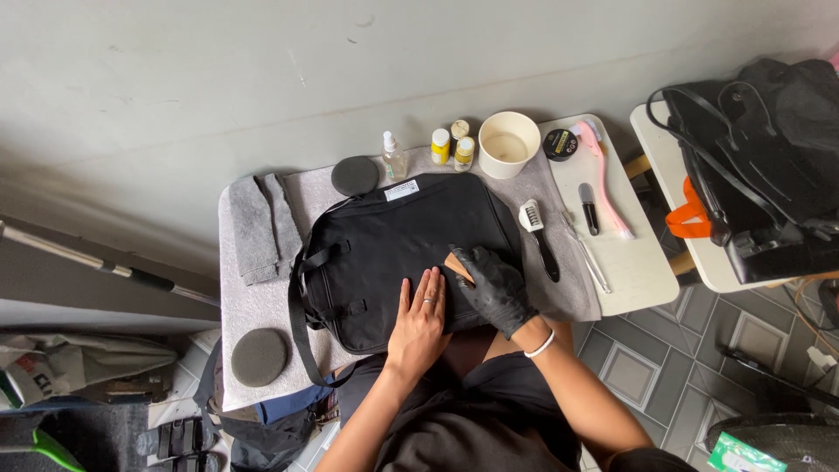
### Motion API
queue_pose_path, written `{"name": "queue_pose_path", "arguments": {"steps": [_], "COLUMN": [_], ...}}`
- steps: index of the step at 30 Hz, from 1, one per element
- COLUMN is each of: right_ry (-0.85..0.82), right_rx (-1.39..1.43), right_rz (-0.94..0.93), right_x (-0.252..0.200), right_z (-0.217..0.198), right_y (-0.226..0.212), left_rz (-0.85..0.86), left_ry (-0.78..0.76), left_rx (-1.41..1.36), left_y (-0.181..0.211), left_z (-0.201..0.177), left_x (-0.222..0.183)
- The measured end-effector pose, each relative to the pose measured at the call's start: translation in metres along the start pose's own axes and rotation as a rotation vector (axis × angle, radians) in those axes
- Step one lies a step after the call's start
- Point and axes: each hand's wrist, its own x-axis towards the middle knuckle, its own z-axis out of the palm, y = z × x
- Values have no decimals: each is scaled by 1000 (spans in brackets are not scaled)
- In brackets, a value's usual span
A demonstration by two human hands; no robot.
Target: Buffing and cleaning the exterior of a black bag using a brush and sponge at a repair station.
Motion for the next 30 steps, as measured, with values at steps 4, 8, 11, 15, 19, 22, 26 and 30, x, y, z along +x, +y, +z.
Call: {"name": "queue_pose_path", "arguments": {"steps": [4, 8, 11, 15, 19, 22, 26, 30], "right_ry": [-49, -198, -242, -353, -395, -443, -352, -358], "right_rx": [-125, -512, -641, -549, -474, -283, 13, 323], "right_rz": [-147, -144, -9, 213, 195, 101, -27, 4], "right_x": [20, 73, 101, 116, 104, 86, 85, 90], "right_z": [22, 16, 27, 52, 63, 75, 45, -8], "right_y": [34, 36, 41, 29, -4, -6, -4, 1], "left_rz": [-6, -3, 3, 24, 49, 67, 84, 129], "left_ry": [1, -1, -3, -9, -13, -28, 22, 92], "left_rx": [-23, -4, -4, 7, -13, -52, -76, -85], "left_y": [-1, 1, -1, -1, -3, -4, -6, -10], "left_z": [-1, -1, -1, -3, 4, 0, 1, 15], "left_x": [-1, -2, 0, -1, -1, -3, -2, -6]}}
